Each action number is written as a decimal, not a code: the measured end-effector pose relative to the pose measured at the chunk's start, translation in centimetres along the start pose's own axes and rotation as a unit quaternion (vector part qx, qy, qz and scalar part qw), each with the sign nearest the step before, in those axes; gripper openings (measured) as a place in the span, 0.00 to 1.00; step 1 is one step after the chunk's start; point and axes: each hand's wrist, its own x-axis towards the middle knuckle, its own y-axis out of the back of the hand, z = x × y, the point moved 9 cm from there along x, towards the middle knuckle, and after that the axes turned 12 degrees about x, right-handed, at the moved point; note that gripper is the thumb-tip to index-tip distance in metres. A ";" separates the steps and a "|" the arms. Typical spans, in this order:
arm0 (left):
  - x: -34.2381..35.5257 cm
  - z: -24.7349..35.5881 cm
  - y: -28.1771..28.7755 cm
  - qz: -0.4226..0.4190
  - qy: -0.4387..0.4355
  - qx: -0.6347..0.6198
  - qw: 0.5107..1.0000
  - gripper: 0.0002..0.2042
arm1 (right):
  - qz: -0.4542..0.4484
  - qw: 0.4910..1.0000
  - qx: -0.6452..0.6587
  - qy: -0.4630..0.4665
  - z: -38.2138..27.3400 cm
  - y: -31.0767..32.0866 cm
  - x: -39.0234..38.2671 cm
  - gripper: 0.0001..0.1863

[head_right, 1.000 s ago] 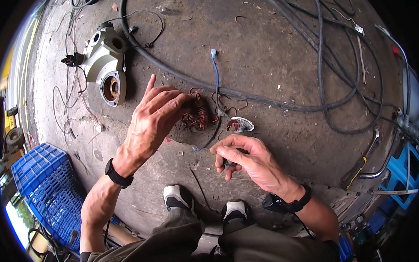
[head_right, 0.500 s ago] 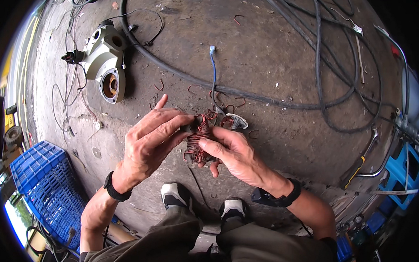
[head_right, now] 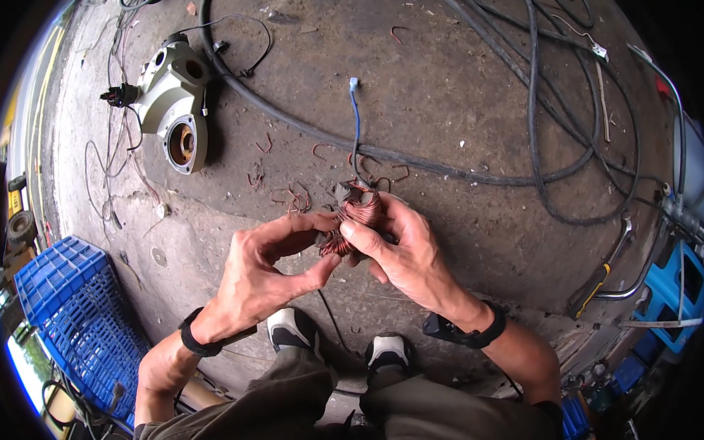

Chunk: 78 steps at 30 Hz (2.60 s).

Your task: The person sits on the floor and uses their hands to unwind copper wire from a cylindrical motor stator core. They separate the wire into two distinct bundles and then proceed to wind the wire back onto the core, organizing the coils.

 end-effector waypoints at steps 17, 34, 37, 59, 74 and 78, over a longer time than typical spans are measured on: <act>0.3 -1.7 -0.9 -0.174 0.098 -0.192 0.961 0.20 | -0.122 0.986 0.013 -0.115 -0.1 -2.6 -1.4 0.30; 0.2 -2.0 0.4 -0.100 0.028 -0.108 0.989 0.19 | -0.062 0.996 0.031 -0.063 -0.2 -1.3 -0.8 0.27; 0.3 -0.6 0.8 -0.086 -0.053 -0.020 0.995 0.18 | -0.058 0.995 0.007 -0.076 0.2 -0.9 -1.0 0.27; -1.3 -1.6 0.2 -0.029 0.045 -0.022 0.998 0.21 | -0.100 0.961 -0.229 0.120 -2.2 -0.6 -1.4 0.25; -0.8 -2.5 -0.6 0.025 0.084 -0.111 0.990 0.25 | -0.033 0.921 -0.316 0.225 -4.5 -1.9 -1.8 0.28; -0.7 -1.6 0.5 0.045 0.057 0.002 0.997 0.24 | -0.030 0.891 -0.349 0.289 -5.1 -1.9 -2.0 0.20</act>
